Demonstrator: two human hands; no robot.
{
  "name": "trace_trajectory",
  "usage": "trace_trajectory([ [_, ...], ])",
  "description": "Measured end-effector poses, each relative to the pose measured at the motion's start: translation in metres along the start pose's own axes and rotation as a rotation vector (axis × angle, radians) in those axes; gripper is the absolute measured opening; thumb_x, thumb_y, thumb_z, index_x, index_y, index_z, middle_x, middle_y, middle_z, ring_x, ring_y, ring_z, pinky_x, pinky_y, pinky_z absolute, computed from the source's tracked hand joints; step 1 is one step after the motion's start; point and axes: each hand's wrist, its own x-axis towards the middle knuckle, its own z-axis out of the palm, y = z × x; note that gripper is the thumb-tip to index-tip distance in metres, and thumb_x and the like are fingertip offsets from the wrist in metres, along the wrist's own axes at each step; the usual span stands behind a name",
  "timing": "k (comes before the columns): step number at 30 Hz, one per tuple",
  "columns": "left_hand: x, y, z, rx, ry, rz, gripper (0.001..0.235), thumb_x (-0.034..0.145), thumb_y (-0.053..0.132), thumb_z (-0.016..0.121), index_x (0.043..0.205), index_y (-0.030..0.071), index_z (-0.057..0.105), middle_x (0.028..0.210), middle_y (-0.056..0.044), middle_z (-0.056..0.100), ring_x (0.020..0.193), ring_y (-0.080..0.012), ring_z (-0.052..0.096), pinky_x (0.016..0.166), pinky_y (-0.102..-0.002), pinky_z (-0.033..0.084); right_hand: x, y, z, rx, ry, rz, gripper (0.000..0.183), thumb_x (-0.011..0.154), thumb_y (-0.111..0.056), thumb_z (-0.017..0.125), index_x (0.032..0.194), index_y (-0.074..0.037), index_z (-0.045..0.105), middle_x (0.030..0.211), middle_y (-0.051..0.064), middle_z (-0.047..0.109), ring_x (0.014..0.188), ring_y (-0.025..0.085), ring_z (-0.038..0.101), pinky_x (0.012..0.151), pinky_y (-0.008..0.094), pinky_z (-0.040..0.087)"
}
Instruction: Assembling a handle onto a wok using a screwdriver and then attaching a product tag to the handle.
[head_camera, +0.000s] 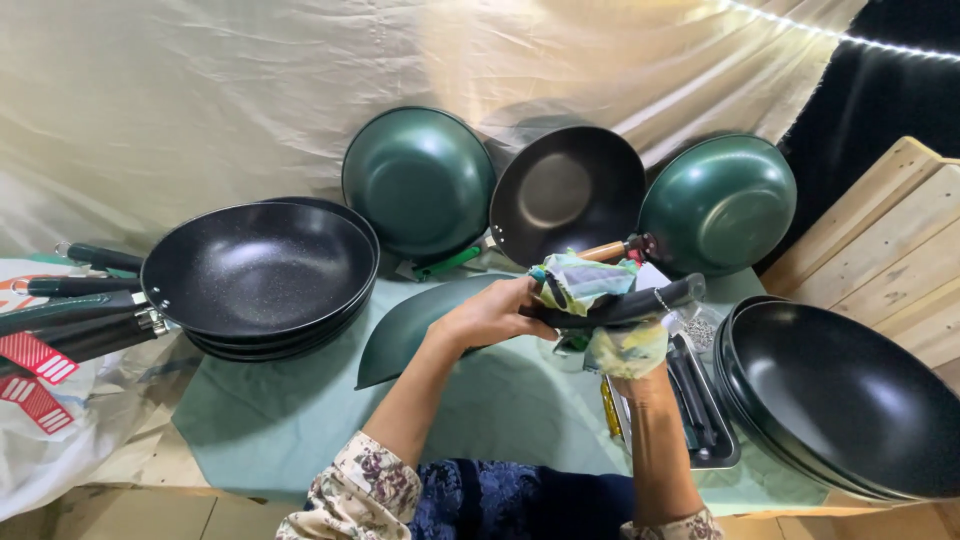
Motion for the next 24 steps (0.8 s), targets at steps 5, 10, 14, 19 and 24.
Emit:
trace_trajectory([
  [5,0.001,-0.005,0.010,0.390,0.149,0.009,0.049,0.083,0.042,0.078,0.105,0.009,0.049,0.102,-0.013,0.077,0.107,-0.0373,0.068,0.088,-0.056,0.053,0.013,-0.002,0.004,0.069,-0.009,-0.006,0.030,0.092,-0.019,0.056,0.117,-0.016,0.071,0.108,0.013,0.073,0.106,0.029,0.068,0.102,0.045,0.049],
  [10,0.006,-0.037,0.037,0.714,0.620,0.286,0.037,0.097,0.036,0.065,0.130,0.019,0.061,0.118,-0.001,0.074,0.120,-0.0209,0.065,0.120,-0.061,0.022,0.021,-0.012,0.004,0.138,-0.025,-0.014,0.030,0.092,-0.019,0.055,0.118,-0.016,0.071,0.109,0.012,0.072,0.107,0.029,0.068,0.103,0.045,0.049],
  [14,0.006,-0.040,0.048,0.619,0.589,0.293,0.041,0.102,0.023,0.056,0.142,0.015,0.056,0.133,-0.005,0.067,0.136,-0.0235,0.053,0.120,-0.063,0.017,0.020,-0.021,0.001,0.193,-0.030,-0.019,0.030,0.093,-0.018,0.055,0.118,-0.016,0.070,0.110,0.012,0.072,0.107,0.028,0.068,0.103,0.045,0.049],
  [19,0.028,-0.076,0.064,0.301,0.540,0.459,0.062,0.078,0.001,0.067,0.139,0.000,0.056,0.124,-0.021,0.066,0.122,-0.0440,0.059,0.114,-0.058,0.036,0.022,-0.041,-0.013,0.255,-0.029,-0.037,0.030,0.093,-0.018,0.055,0.119,-0.015,0.070,0.112,0.011,0.072,0.108,0.027,0.068,0.104,0.045,0.049],
  [24,0.000,-0.040,0.052,0.112,0.500,0.376,0.059,0.085,-0.005,0.063,0.143,-0.002,0.051,0.099,-0.023,0.072,0.097,-0.0453,0.067,0.085,-0.053,0.057,0.040,-0.061,0.044,0.324,-0.027,-0.042,0.030,0.094,-0.017,0.054,0.120,-0.015,0.069,0.113,0.011,0.072,0.108,0.027,0.068,0.104,0.045,0.049],
])
